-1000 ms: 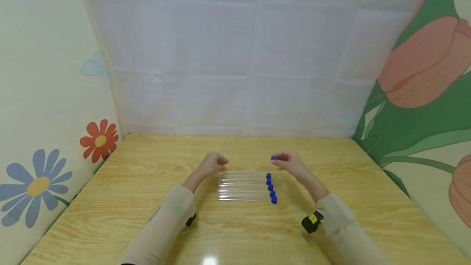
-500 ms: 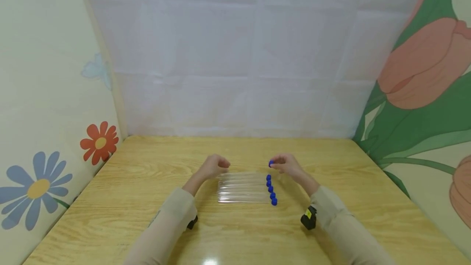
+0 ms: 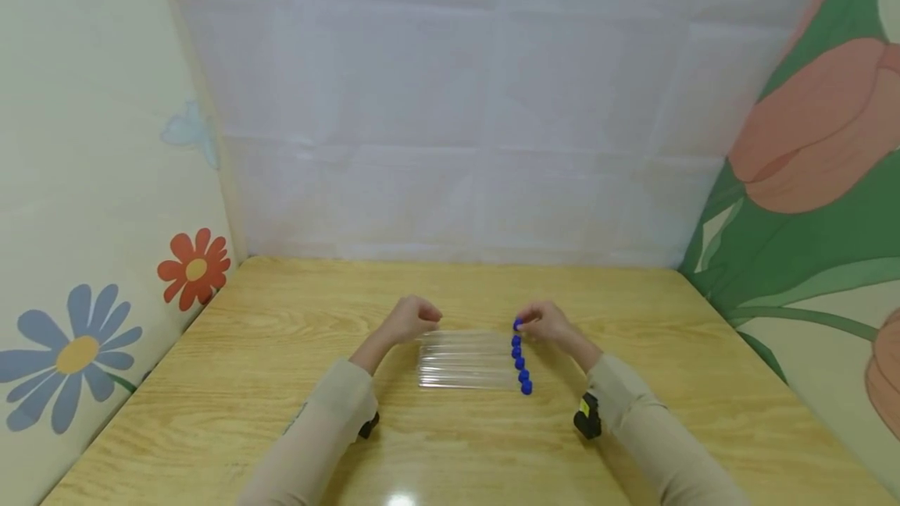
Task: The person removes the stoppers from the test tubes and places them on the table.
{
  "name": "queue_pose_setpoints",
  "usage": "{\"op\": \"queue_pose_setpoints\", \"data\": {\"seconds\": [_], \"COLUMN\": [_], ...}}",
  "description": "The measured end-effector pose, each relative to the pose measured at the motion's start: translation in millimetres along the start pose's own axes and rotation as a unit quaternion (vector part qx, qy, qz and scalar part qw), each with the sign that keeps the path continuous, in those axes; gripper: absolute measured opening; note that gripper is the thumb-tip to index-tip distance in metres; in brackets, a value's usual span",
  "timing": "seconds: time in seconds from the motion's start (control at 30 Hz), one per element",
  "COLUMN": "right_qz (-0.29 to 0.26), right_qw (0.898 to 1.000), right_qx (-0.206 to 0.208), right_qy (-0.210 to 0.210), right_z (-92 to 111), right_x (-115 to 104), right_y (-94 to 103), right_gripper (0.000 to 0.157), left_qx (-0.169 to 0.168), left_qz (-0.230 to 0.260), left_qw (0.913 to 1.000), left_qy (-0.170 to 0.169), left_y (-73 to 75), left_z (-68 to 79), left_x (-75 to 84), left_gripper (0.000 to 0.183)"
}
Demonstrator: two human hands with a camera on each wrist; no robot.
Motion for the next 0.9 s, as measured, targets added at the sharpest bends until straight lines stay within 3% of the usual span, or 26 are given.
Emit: {"op": "queue_pose_setpoints", "data": {"seconds": [0.03, 0.07, 0.1, 0.13, 0.17, 0.2, 0.23, 0.27, 0.33, 0.4, 0.43, 0.53, 0.63, 0.67, 0.7, 0.73, 0.8, 0.83, 0.9], "right_qz": [0.003, 0.009, 0.021, 0.034, 0.045, 0.068, 0.071, 0.077, 0.073, 0.074, 0.075, 0.079, 0.093, 0.094, 0.097, 0.1, 0.101, 0.103, 0.091], "right_qw": [1.0, 1.0, 1.0, 0.999, 0.999, 0.996, 0.996, 0.995, 0.996, 0.997, 0.997, 0.996, 0.994, 0.994, 0.994, 0.994, 0.994, 0.994, 0.994], "right_qx": [0.002, 0.0, 0.002, 0.004, 0.005, 0.01, 0.01, 0.008, 0.004, -0.004, -0.011, -0.025, -0.023, -0.021, -0.021, -0.017, -0.021, -0.019, -0.025], "right_qy": [-0.005, -0.001, -0.011, -0.018, -0.026, -0.055, -0.057, -0.056, -0.047, -0.032, -0.016, 0.044, 0.053, 0.052, 0.044, 0.039, 0.04, 0.04, 0.063], "right_z": [-3.9, -7.8, -7.0, 3.3, 6.5, 17.0, 23.3, 26.5, 25.9, 20.5, 15.8, -24.9, -68.5, -82.0, -86.0, -88.6, -84.9, -81.8, -70.7], "right_x": [8.9, 17.6, 14.4, -7.8, -15.9, -39.0, -52.2, -59.6, -58.9, -46.7, -35.5, 52.3, 144.6, 173.3, 184.1, 191.2, 187.0, 180.6, 158.1], "right_y": [0.5, 1.3, 0.6, -2.7, -3.7, -7.5, -9.7, -11.1, -11.3, -11.5, -10.8, -0.4, 11.7, 15.7, 17.3, 18.5, 18.3, 18.4, 16.7], "right_gripper": [0.01, 0.009, 0.01, 0.01, 0.012, 0.014, 0.014, 0.015, 0.014, 0.012, 0.011, 0.01, 0.016, 0.019, 0.02, 0.02, 0.019, 0.018, 0.017], "left_qx": [0.003, 0.0, -0.006, -0.003, -0.002, 0.002, 0.003, 0.004, 0.013, 0.008, 0.008, 0.01, 0.011, 0.012, 0.015, 0.01, 0.006, 0.007, -0.004], "left_qz": [-0.007, -0.007, -0.003, -0.002, -0.004, 0.0, 0.007, 0.011, -0.005, -0.008, -0.011, 0.0, 0.013, 0.009, 0.002, 0.003, 0.004, 0.017, 0.037], "left_qw": [0.9999, 0.9999, 1.0, 0.9999, 0.9998, 0.9995, 0.9996, 0.9994, 0.9992, 0.9995, 0.9997, 0.9992, 0.9993, 0.9993, 0.9994, 0.9998, 1.0, 0.9998, 0.9991], "left_qy": [-0.008, -0.009, -0.004, -0.014, -0.017, -0.03, -0.027, -0.032, -0.037, -0.029, -0.023, -0.038, -0.033, -0.034, -0.031, -0.018, 0.004, -0.009, 0.02], "left_y": [-0.2, -6.3, 3.4, 10.6, 15.9, 19.8, 21.3, 13.9, 6.1, -0.7, -4.8, -12.2, -13.0, -11.5, -0.8, 4.3, 18.5, 23.8, 39.6], "left_z": [0.0, -5.3, 2.6, 8.4, 12.7, 15.7, 16.8, 10.8, 6.4, 1.9, -0.8, -6.7, -9.2, -8.4, 0.4, 4.2, 16.2, 20.7, 35.5], "left_x": [-1.0, -15.5, 6.6, 23.3, 35.5, 43.2, 45.1, 28.7, 13.7, -1.1, -10.7, -30.4, -36.5, -33.2, -10.0, 0.7, 33.1, 45.3, 80.4], "left_gripper": [0.018, 0.019, 0.017, 0.016, 0.016, 0.016, 0.017, 0.017, 0.016, 0.017, 0.017, 0.019, 0.02, 0.019, 0.017, 0.017, 0.015, 0.015, 0.015]}}
Point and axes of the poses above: each hand's wrist, its own z-axis away from the middle knuckle, its own y-axis out of the back of the hand, x = y × z, the point moved 7 cm from there along -z, towards the middle knuckle, and after that the axes turned 5 degrees about -z, right-handed, at the moved point
